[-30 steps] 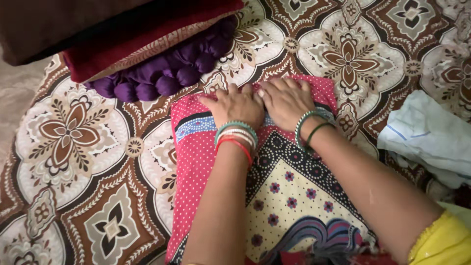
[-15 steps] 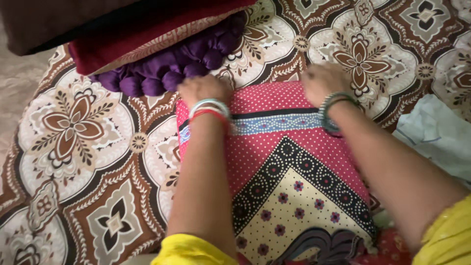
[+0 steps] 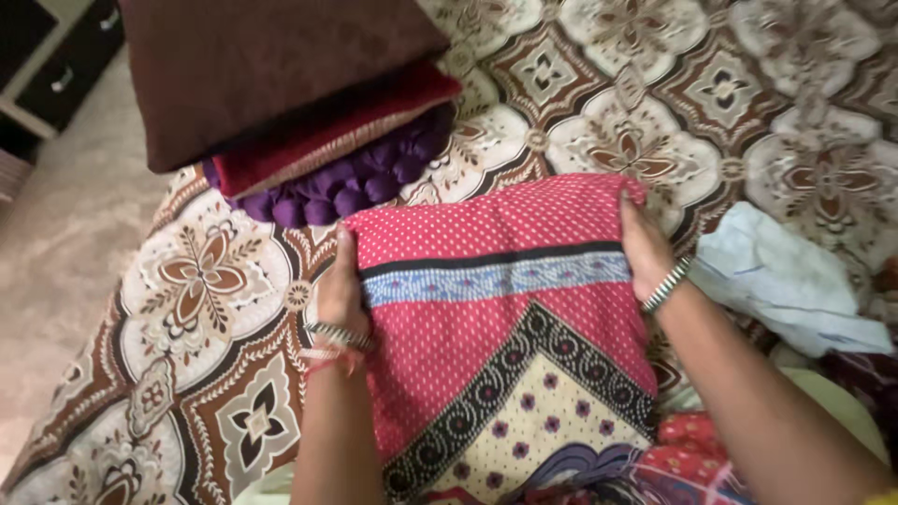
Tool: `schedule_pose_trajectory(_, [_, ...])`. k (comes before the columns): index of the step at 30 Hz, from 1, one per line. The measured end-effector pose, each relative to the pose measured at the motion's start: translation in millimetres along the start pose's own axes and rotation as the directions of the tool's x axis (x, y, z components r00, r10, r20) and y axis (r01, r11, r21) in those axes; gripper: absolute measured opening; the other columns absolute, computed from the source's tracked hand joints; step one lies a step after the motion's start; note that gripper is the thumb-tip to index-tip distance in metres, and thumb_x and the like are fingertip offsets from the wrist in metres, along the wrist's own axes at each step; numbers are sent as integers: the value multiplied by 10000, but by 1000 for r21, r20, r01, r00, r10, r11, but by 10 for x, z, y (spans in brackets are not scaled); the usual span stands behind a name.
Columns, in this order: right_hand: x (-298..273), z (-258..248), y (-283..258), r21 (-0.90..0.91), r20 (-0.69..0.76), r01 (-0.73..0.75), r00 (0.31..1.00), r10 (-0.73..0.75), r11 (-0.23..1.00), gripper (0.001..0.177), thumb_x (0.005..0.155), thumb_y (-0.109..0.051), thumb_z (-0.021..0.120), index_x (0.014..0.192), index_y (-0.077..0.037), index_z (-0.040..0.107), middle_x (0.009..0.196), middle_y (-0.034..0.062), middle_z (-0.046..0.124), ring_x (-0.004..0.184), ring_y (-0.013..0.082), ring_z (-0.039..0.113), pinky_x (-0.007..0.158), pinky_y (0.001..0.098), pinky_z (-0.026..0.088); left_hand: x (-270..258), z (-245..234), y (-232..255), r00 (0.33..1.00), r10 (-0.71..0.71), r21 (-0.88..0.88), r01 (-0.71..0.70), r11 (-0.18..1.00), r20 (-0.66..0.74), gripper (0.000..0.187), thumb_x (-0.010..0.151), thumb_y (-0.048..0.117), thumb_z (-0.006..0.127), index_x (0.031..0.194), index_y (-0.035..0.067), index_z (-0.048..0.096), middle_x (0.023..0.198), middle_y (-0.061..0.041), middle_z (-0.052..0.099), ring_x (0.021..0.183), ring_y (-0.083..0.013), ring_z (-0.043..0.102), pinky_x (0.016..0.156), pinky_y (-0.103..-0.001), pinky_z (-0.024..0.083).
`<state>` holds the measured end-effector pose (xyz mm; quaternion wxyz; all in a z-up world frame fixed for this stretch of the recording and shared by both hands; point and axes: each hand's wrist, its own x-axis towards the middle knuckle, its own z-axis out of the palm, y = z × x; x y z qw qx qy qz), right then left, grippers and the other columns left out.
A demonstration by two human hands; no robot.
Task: The person folds a pink patterned pillowcase on a bed, then wipes the pillow surface with a white cloth. The pillow is placed on a stack of other folded textiles.
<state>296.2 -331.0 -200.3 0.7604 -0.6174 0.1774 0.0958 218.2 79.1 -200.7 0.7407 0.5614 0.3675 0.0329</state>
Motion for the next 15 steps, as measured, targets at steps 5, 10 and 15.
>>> schedule_pose_trajectory(5, [-1053, -227, -708, 307, 111, 225, 957, -269, 925, 499, 1067, -475, 453, 1352, -96, 607, 1297, 43, 684, 1150, 170, 665, 1019, 378, 521, -1111, 173, 785, 859, 274, -375, -105, 921, 433, 273, 987, 295, 595, 1081, 71, 720, 984, 6, 756, 899, -115, 679, 818, -287, 556])
schedule_pose_trajectory(10, [-1636, -497, -1035, 430, 51, 439, 861, -506, 789, 181, 1183, -229, 515, 1223, -99, 635, 1206, 33, 681, 1133, 181, 646, 1066, 388, 516, -1710, 239, 1120, 811, 439, -265, -358, 895, 387, 222, 1019, 240, 606, 1016, 67, 746, 879, 12, 720, 748, -78, 625, 700, -236, 500])
schedule_pose_trajectory(15, [-2007, -619, -1211, 331, 132, 464, 840, -527, 822, 199, 1158, -198, 500, 1112, -56, 632, 1091, 74, 696, 1016, 188, 668, 1007, 389, 520, -2094, -81, 1066, 761, 618, -405, -511, 758, 197, 204, 1060, 180, 619, 914, 67, 704, 823, 54, 692, 680, -28, 565, 624, -189, 450])
